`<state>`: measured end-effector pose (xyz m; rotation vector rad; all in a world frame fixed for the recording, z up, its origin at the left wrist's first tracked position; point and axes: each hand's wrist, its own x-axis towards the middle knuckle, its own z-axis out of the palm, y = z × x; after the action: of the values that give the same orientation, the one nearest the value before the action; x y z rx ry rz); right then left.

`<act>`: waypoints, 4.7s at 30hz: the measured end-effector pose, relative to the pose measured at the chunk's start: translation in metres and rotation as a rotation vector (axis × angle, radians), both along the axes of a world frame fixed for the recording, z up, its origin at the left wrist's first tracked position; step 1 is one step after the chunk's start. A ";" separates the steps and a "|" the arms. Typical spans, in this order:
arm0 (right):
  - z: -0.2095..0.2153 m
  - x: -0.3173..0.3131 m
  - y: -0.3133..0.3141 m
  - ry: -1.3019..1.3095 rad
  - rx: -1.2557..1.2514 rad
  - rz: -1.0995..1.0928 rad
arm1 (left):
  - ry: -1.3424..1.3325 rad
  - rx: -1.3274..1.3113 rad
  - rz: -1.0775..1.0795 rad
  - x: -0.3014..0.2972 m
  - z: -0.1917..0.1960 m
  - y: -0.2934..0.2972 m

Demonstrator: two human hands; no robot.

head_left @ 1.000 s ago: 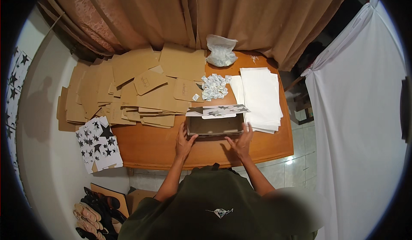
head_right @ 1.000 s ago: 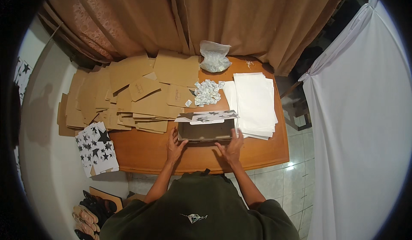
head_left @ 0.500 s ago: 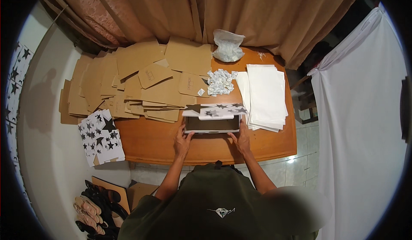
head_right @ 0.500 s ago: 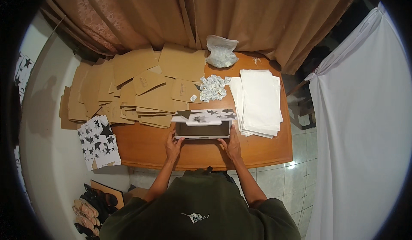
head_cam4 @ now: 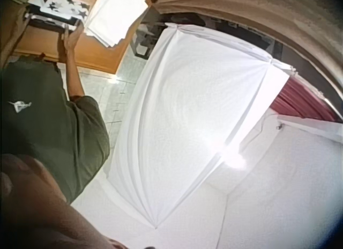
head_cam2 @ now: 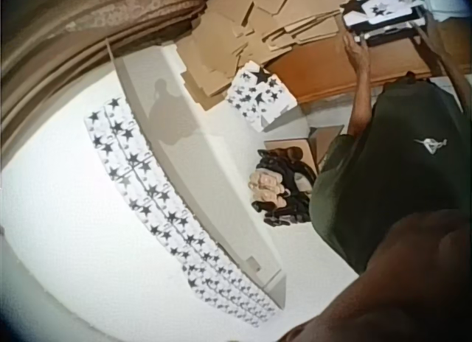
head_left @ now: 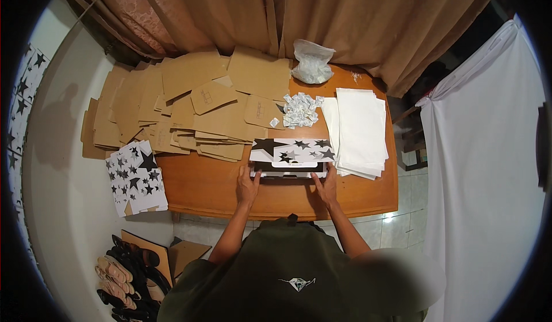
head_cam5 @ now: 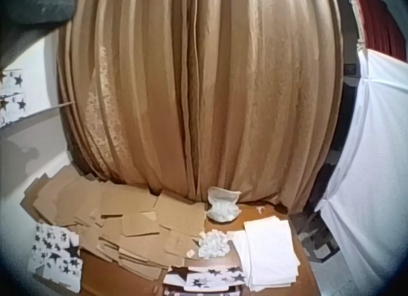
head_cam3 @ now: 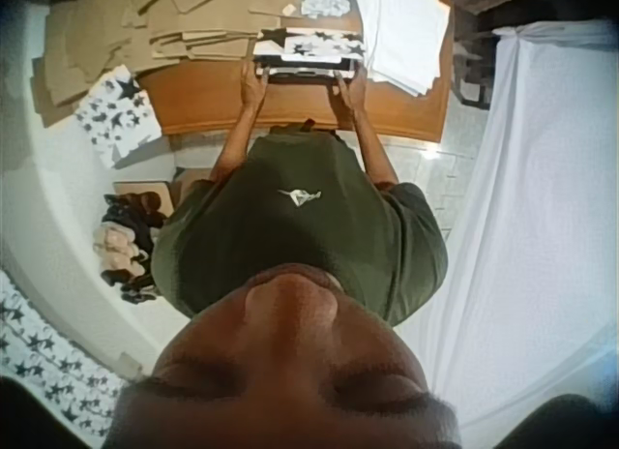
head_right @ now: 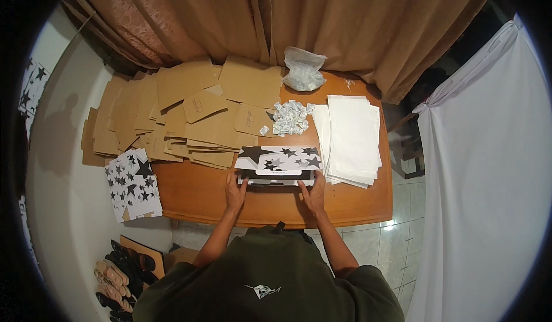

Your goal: Assembling and folding cardboard shoe boxes, including placing tissue paper and silica packets inside.

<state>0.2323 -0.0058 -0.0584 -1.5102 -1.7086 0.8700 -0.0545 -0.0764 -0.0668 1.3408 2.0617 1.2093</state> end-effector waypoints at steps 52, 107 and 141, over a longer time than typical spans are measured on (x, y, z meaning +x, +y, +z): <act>-0.003 0.009 0.108 -0.243 0.042 0.282 | 0.211 -0.287 -0.320 -0.041 0.003 0.089; 0.048 0.066 0.025 -0.046 0.029 0.012 | 0.039 0.110 -0.128 0.040 0.075 0.050; -0.043 0.258 0.164 -0.583 -0.030 0.272 | 0.470 -0.126 -0.571 0.340 -0.045 0.192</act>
<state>0.4902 0.1583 -0.1013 -1.6841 -2.3714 0.6164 0.2860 0.1158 -0.1119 2.1027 1.7783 0.5448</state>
